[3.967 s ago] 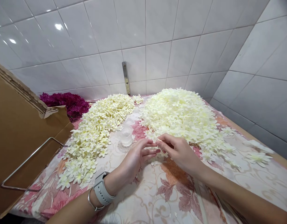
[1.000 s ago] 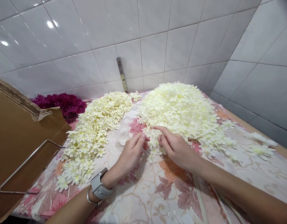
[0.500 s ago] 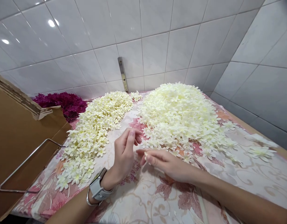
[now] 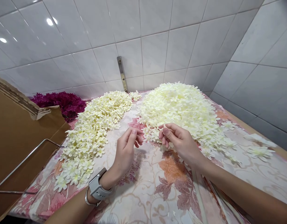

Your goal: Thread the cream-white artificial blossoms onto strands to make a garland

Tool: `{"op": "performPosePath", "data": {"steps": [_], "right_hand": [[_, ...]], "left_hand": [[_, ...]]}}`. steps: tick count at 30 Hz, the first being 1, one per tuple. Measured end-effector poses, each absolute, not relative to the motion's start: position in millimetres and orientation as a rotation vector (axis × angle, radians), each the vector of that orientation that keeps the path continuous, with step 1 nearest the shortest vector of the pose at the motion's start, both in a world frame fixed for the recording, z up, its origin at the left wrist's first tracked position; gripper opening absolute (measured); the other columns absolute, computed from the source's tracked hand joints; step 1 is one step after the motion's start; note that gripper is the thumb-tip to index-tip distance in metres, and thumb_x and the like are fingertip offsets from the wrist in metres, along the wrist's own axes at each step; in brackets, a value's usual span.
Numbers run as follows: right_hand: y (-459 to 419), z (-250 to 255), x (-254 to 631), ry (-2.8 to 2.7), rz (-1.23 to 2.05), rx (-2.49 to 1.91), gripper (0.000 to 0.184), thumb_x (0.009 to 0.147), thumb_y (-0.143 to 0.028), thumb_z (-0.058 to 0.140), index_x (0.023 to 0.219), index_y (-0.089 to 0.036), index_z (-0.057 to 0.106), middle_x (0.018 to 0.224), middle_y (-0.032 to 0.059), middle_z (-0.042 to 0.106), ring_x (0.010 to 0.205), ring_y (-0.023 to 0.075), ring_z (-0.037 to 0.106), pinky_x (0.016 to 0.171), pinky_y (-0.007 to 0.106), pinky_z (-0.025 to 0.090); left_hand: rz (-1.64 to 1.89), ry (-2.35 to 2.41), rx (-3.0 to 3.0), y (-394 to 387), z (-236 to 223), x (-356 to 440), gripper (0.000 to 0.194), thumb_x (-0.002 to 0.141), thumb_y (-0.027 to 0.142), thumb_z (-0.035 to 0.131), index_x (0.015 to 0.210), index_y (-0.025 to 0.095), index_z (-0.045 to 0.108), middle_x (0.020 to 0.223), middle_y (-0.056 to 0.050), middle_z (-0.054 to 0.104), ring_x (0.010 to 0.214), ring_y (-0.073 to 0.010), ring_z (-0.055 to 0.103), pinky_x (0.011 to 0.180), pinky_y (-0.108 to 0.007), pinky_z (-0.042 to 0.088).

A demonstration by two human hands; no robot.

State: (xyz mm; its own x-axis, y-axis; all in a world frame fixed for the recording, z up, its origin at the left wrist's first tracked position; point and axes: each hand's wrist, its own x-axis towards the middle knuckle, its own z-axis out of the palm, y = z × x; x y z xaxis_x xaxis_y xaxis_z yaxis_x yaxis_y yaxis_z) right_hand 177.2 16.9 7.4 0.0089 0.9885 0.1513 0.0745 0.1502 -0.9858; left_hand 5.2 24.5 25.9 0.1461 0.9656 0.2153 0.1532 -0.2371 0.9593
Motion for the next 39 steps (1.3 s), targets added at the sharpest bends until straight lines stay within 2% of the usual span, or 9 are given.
{"op": "performPosePath", "data": {"steps": [3, 6, 10, 13, 16, 19, 23, 31, 39], "right_hand": [[12.7, 12.7, 178.1, -1.423, 1.008, -1.262, 0.040, 0.085, -0.049, 0.048, 0.060, -0.017, 0.051, 0.053, -0.0016, 0.052, 0.045, 0.0082, 0.043, 0.044, 0.022, 0.035], [10.0, 13.0, 178.4, -1.595, 0.732, -1.358, 0.042, 0.084, -0.045, 0.050, 0.053, -0.018, 0.052, 0.047, -0.0017, 0.050, 0.045, 0.0101, 0.046, 0.046, 0.023, 0.036], [10.1, 3.3, 175.4, -1.853, 0.476, -1.216, 0.027, 0.089, -0.031, 0.044, 0.087, -0.020, 0.069, 0.083, 0.0051, 0.071, 0.079, 0.0203, 0.065, 0.069, 0.031, 0.050], [12.1, -5.2, 172.5, -2.004, 0.352, -1.075, 0.032, 0.091, -0.023, 0.038, 0.112, -0.021, 0.062, 0.111, 0.0074, 0.066, 0.105, 0.0219, 0.060, 0.089, 0.038, 0.048], [12.9, -6.4, 171.4, -2.048, 0.196, -1.036, 0.031, 0.090, -0.022, 0.040, 0.116, -0.019, 0.058, 0.114, 0.0112, 0.063, 0.108, 0.0228, 0.057, 0.090, 0.041, 0.047], [11.6, -0.4, 172.9, -2.020, 0.094, -1.045, 0.019, 0.086, -0.021, 0.048, 0.097, -0.018, 0.063, 0.090, 0.0112, 0.065, 0.087, 0.0223, 0.059, 0.072, 0.036, 0.050], [9.6, 8.0, 175.8, -1.969, 0.306, -1.095, 0.015, 0.084, -0.017, 0.051, 0.074, -0.019, 0.062, 0.068, 0.0040, 0.063, 0.064, 0.0157, 0.057, 0.058, 0.027, 0.044], [11.1, 10.8, 175.3, -1.661, 0.864, -1.240, 0.015, 0.081, -0.028, 0.056, 0.071, -0.019, 0.062, 0.069, 0.0005, 0.065, 0.066, 0.0147, 0.060, 0.062, 0.026, 0.045], [11.5, 7.4, 176.6, -1.620, 0.902, -1.261, 0.018, 0.084, -0.030, 0.052, 0.074, -0.018, 0.060, 0.071, 0.0003, 0.061, 0.066, 0.0133, 0.056, 0.060, 0.024, 0.042]], "left_hand": [[1.070, 1.123, 1.564, 25.4, 25.6, 6.7, 0.024, 0.085, 0.034, 0.047, 0.073, 0.016, 0.058, 0.060, 0.002, 0.053, 0.058, -0.0107, 0.048, 0.055, -0.022, 0.038], [0.848, 1.085, 1.491, 24.7, 25.2, 8.3, 0.023, 0.080, 0.035, 0.054, 0.069, 0.016, 0.060, 0.058, 0.002, 0.054, 0.054, -0.0102, 0.049, 0.053, -0.021, 0.039], [0.650, 0.973, 1.226, 22.6, 21.7, 9.6, 0.029, 0.079, 0.043, 0.057, 0.087, 0.017, 0.067, 0.081, -0.006, 0.065, 0.069, -0.0143, 0.060, 0.061, -0.024, 0.047], [0.699, 0.886, 1.147, 22.5, 17.1, 10.0, 0.027, 0.077, 0.041, 0.060, 0.085, 0.016, 0.069, 0.087, -0.008, 0.068, 0.077, -0.0158, 0.062, 0.072, -0.026, 0.048], [0.770, 0.931, 1.151, 23.9, 13.8, 10.1, 0.022, 0.074, 0.035, 0.065, 0.073, 0.014, 0.070, 0.078, -0.007, 0.068, 0.072, -0.0148, 0.061, 0.072, -0.026, 0.048], [0.785, 1.012, 1.183, 24.7, 13.6, 10.2, 0.021, 0.072, 0.034, 0.067, 0.071, 0.013, 0.070, 0.074, -0.006, 0.068, 0.068, -0.0145, 0.060, 0.069, -0.026, 0.048], [0.760, 1.003, 1.213, 23.6, 15.7, 10.4, 0.023, 0.068, 0.035, 0.071, 0.078, 0.014, 0.071, 0.076, -0.006, 0.068, 0.072, -0.0155, 0.061, 0.067, -0.025, 0.047], [0.770, 1.003, 1.265, 22.4, 17.2, 9.8, 0.021, 0.073, 0.035, 0.067, 0.081, 0.016, 0.070, 0.079, -0.004, 0.067, 0.075, -0.0139, 0.060, 0.069, -0.024, 0.047], [0.807, 1.016, 1.229, 22.6, 18.4, 11.0, 0.017, 0.072, 0.031, 0.068, 0.077, 0.015, 0.070, 0.073, -0.002, 0.065, 0.071, -0.0120, 0.058, 0.066, -0.021, 0.046]]}}
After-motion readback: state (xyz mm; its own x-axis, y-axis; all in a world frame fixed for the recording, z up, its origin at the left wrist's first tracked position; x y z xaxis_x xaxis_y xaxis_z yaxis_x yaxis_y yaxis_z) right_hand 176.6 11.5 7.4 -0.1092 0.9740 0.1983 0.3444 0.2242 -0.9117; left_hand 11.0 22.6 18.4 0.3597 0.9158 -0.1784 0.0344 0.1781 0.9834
